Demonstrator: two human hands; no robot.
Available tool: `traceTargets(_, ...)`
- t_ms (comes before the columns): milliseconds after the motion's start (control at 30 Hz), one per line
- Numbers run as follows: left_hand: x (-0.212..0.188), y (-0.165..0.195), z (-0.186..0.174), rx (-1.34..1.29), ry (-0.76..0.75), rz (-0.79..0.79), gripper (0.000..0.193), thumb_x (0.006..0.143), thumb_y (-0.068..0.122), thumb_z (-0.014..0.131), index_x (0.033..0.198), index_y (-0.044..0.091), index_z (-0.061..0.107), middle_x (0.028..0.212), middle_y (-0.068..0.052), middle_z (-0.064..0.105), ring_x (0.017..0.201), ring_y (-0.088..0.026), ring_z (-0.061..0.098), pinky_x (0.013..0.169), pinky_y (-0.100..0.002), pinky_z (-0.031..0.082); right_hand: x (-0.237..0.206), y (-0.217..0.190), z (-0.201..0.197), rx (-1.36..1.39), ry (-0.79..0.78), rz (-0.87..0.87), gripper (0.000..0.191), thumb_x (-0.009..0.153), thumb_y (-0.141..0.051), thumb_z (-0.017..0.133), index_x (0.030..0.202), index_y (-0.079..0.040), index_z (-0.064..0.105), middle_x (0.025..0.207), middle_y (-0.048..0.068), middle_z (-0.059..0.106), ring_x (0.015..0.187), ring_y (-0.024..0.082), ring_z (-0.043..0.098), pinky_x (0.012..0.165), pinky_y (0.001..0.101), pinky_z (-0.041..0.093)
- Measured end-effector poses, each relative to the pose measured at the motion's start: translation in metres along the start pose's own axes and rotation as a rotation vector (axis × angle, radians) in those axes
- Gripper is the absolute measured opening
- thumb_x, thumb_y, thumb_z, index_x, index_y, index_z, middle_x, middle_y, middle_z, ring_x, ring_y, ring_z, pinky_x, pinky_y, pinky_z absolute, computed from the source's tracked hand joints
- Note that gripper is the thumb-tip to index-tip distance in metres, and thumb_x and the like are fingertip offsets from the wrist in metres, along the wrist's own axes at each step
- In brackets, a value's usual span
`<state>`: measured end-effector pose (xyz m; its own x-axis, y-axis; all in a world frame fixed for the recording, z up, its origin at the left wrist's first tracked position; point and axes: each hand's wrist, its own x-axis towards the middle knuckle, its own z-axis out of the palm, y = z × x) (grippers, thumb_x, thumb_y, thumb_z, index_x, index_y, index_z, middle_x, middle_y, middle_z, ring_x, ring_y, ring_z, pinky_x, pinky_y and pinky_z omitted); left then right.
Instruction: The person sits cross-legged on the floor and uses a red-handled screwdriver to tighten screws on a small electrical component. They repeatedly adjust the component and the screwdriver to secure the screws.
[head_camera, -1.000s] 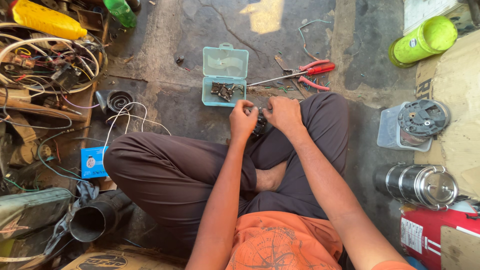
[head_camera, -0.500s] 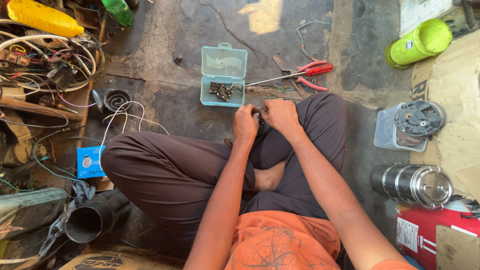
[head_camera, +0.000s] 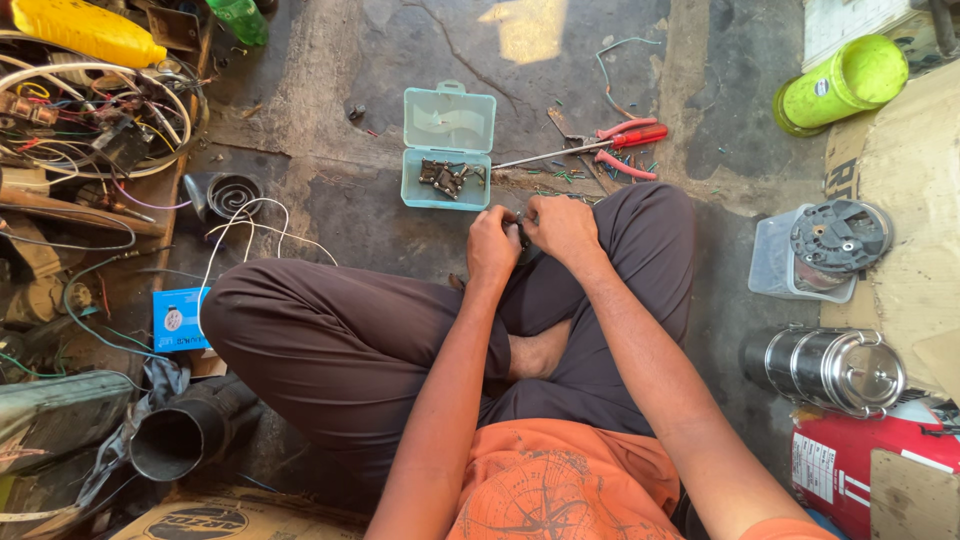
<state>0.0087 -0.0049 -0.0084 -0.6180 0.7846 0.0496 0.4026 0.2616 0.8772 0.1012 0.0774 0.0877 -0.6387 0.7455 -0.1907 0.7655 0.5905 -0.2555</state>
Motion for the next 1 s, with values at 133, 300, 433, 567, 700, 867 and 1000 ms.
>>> traceTargets(133, 0.0018, 0.0019, 0.0003, 0.05, -0.01, -0.067, 0.022, 0.087, 0.018, 0.077, 0.088, -0.001, 0.065, 0.092, -0.02, 0.07, 0.088, -0.042, 0.068, 0.077, -0.05, 0.052, -0.0007, 0.0041, 0.0, 0.054, 0.049, -0.072, 0.024, 0.079, -0.029, 0.07, 0.098, -0.016, 0.076, 0.087, 0.015, 0.075, 0.085, 0.039, 0.072, 0.075, 0.0519, 0.056)
traceTargets(300, 0.0013, 0.0044, -0.0027, -0.027, 0.012, -0.144, 0.026, 0.088, 0.019, 0.077, 0.099, 0.0, 0.062, 0.092, -0.019, 0.068, 0.085, -0.04, 0.067, 0.076, -0.05, 0.051, -0.0018, 0.0014, 0.0, 0.058, 0.013, 0.036, 0.026, 0.083, -0.035, 0.072, 0.098, -0.014, 0.075, 0.085, 0.017, 0.074, 0.085, 0.04, 0.071, 0.076, 0.0519, 0.056)
traceTargets(433, -0.0003, 0.0019, -0.0026, 0.013, -0.019, -0.054, 0.021, 0.08, 0.013, 0.073, 0.098, 0.004, 0.067, 0.091, -0.017, 0.069, 0.087, -0.038, 0.068, 0.075, -0.049, 0.053, 0.0007, 0.0013, 0.0012, 0.009, -0.018, 0.052, 0.024, 0.085, -0.035, 0.071, 0.097, -0.014, 0.075, 0.088, 0.016, 0.075, 0.087, 0.039, 0.072, 0.078, 0.051, 0.057)
traceTargets(567, 0.002, 0.0024, -0.0004, 0.059, -0.005, -0.059, 0.022, 0.084, 0.017, 0.079, 0.09, 0.002, 0.064, 0.093, -0.017, 0.068, 0.088, -0.039, 0.068, 0.076, -0.049, 0.053, -0.0011, 0.0043, 0.0004, 0.057, 0.026, -0.057, 0.026, 0.078, -0.027, 0.07, 0.101, -0.018, 0.076, 0.088, 0.015, 0.076, 0.088, 0.038, 0.072, 0.077, 0.0512, 0.056)
traceTargets(700, 0.0012, 0.0039, -0.0003, -0.022, 0.026, -0.134, 0.028, 0.085, 0.018, 0.079, 0.097, 0.001, 0.061, 0.094, -0.017, 0.067, 0.086, -0.039, 0.067, 0.074, -0.049, 0.052, -0.0039, 0.0029, 0.0003, 0.044, 0.03, -0.024, 0.028, 0.082, -0.035, 0.072, 0.102, -0.016, 0.075, 0.088, 0.017, 0.075, 0.086, 0.039, 0.072, 0.077, 0.0509, 0.056)
traceTargets(867, 0.0006, -0.0009, 0.0006, 0.004, -0.005, -0.075, 0.017, 0.08, 0.015, 0.076, 0.093, 0.006, 0.07, 0.094, -0.015, 0.07, 0.088, -0.036, 0.07, 0.076, -0.046, 0.054, -0.0008, 0.0012, 0.0019, -0.041, -0.024, 0.037, 0.03, 0.088, -0.041, 0.072, 0.099, -0.014, 0.075, 0.09, 0.015, 0.075, 0.088, 0.037, 0.072, 0.078, 0.0502, 0.057)
traceTargets(1000, 0.0021, -0.0015, 0.0027, 0.078, -0.004, -0.086, 0.023, 0.085, 0.021, 0.081, 0.089, 0.003, 0.067, 0.094, -0.016, 0.069, 0.088, -0.037, 0.068, 0.077, -0.047, 0.053, -0.0012, 0.0045, 0.0017, 0.04, 0.033, -0.05, 0.024, 0.083, -0.032, 0.071, 0.1, -0.016, 0.076, 0.087, 0.014, 0.076, 0.088, 0.037, 0.072, 0.077, 0.051, 0.056)
